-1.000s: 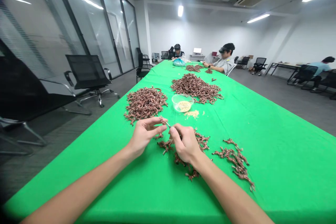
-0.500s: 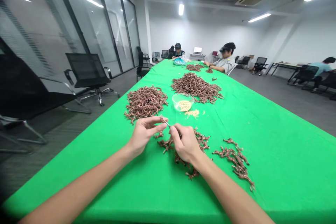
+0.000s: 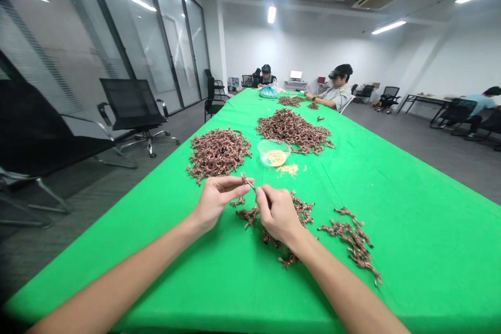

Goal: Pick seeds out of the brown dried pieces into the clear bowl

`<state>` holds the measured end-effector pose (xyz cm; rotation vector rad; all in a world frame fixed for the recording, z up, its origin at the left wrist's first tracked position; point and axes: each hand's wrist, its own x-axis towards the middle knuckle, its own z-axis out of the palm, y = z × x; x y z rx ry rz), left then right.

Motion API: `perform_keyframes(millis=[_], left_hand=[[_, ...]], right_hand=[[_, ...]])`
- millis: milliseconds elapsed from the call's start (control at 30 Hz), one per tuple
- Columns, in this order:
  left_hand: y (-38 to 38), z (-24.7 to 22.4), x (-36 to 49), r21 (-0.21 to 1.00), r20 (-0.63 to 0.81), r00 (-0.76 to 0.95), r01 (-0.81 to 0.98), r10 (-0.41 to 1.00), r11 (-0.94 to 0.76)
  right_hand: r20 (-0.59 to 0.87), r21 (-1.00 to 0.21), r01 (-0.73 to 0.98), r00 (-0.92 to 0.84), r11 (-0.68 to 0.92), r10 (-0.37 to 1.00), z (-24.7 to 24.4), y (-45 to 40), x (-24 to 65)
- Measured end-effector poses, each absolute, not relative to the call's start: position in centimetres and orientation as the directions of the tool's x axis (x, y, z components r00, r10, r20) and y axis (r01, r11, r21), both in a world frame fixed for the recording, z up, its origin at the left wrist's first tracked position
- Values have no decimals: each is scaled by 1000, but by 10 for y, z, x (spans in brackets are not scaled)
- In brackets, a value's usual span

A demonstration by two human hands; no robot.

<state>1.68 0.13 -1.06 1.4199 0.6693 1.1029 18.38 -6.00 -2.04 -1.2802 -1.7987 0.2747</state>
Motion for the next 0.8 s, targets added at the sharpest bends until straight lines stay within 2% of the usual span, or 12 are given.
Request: perform_keyframes(millis=[267,500,600,700,800], left_hand=[[-1,-10,16,967,213,462,-228,861,-116],[2,-11,17,953,265,373,-242,889,-182],[5,-15,18,954,256,322,-236,911,-184],[5,-17,19,959,226,317,-238,921,-153],[3,-16,19,956,199,344,-273,917,-105]], right_hand=[[554,-580,671,-90,462,828,-22,-60,184],[523,-711,551,-1,437,852,-25,-58,188],[529,-722,539,26,434,848,-23,-58,190],[557,-679,588,20,441,830,-21,-59,190],[603,-571,693,-9,439,798,-20,-59,188]])
